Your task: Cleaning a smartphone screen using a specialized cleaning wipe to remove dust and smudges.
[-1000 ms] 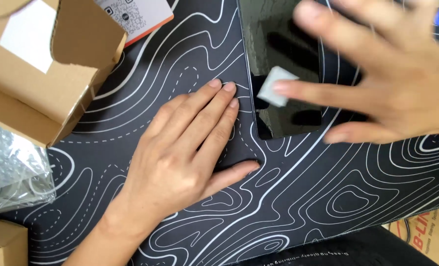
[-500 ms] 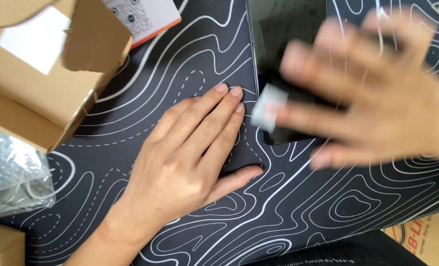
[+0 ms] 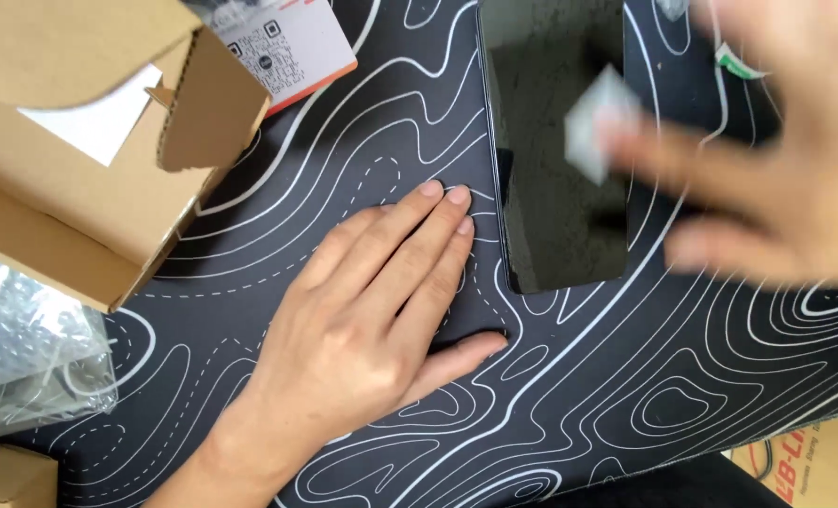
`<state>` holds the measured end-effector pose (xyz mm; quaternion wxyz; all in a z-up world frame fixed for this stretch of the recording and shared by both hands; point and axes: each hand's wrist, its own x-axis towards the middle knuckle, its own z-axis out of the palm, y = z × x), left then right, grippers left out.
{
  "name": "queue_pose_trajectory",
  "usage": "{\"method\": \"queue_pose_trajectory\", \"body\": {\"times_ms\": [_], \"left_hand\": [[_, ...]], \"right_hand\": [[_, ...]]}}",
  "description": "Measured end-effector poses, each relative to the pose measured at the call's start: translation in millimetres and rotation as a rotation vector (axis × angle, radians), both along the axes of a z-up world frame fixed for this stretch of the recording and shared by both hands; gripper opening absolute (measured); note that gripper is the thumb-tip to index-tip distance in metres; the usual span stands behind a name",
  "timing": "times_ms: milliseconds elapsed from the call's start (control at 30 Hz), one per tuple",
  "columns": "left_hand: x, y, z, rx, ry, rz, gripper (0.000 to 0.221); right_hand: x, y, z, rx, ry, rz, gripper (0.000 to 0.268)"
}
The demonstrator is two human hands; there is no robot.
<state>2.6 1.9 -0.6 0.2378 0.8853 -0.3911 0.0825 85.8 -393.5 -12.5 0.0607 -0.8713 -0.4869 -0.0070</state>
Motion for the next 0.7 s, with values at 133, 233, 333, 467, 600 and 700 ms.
{"method": "queue_pose_trajectory", "body": {"times_ms": [133, 233, 333, 467, 600, 700], "left_hand": [[1, 0, 1, -0.007, 0.008, -0.011, 0.070], [1, -2, 2, 0.006, 0.000, -0.011, 0.070], [1, -1, 3, 0.010, -0.006, -0.007, 0.071], [2, 0, 3, -0.031, 0.017, -0.008, 0.067], [2, -1, 4, -0.113, 0.049, -0.007, 0.054], [-10, -1, 10, -0.186, 0.200, 0.041, 0.055]], "right_hand": [[-17, 18, 0, -0.055, -0.280, 0.123, 0.098], [11, 9, -17, 0.007, -0.315, 0.025, 0.081], [27, -12, -18, -0.230, -0.190, -0.124, 0.086], [16, -3, -1, 0.074, -0.261, 0.285, 0.065], [4, 31, -1, 0.260, -0.182, 0.317, 0.063], [40, 9, -18, 0.151, -0.123, 0.145, 0.069]]}}
